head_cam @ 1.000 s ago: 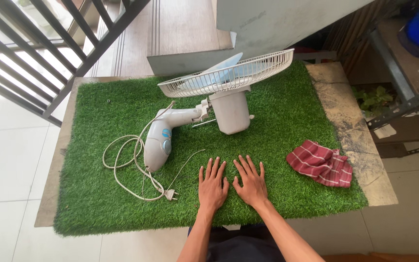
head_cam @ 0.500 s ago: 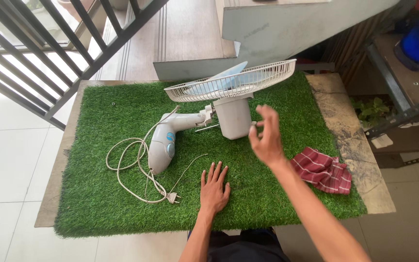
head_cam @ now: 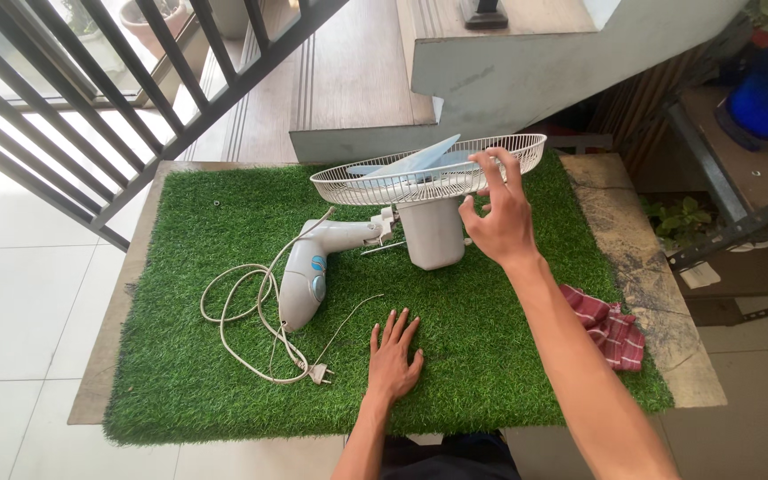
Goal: The person disassembles a white table fan by removing the front grille, unscrewing the central nut, and detaching the fan blades. They then remove the rear grille and use a screwdriver to loosen a screw on the motor housing.
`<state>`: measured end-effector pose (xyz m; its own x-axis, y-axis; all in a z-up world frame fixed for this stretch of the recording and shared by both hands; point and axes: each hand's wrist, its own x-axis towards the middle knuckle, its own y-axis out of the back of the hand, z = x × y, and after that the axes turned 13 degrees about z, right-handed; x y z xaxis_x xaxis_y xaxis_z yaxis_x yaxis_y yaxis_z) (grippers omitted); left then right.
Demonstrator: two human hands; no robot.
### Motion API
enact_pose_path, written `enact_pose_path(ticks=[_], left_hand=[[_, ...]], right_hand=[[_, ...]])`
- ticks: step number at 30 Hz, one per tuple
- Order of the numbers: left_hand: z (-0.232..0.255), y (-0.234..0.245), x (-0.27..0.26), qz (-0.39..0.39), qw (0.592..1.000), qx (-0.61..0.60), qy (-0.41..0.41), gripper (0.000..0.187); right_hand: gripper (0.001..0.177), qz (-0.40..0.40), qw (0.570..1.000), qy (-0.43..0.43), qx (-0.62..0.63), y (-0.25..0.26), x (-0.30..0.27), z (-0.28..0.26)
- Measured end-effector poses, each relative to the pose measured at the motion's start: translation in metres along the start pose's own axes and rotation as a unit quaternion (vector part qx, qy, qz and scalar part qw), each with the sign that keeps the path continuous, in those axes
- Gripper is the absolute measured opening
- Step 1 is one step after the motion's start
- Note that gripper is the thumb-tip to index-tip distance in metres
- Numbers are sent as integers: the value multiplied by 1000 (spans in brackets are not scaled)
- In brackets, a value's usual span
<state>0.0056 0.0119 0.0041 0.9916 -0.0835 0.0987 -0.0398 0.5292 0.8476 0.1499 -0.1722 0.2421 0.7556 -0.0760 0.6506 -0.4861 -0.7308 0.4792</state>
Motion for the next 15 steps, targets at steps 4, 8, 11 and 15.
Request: enact_pose_path(ticks=[4, 8, 11, 15], left_hand=[[-3, 7, 2, 16, 993, -110, 30, 61], [-12, 18, 3, 48, 954, -273, 112, 47], [-21, 32, 6, 101, 902, -375, 190, 36], [-35, 69, 15, 281, 792, -488, 236, 26]], right_hand=[[58, -15, 1000, -4, -8, 9, -10, -1], [56, -5, 999, 14, 31, 21, -42, 0], [50, 11, 999, 35, 11, 28, -70, 2], [46, 27, 998, 19, 53, 42, -121, 5]])
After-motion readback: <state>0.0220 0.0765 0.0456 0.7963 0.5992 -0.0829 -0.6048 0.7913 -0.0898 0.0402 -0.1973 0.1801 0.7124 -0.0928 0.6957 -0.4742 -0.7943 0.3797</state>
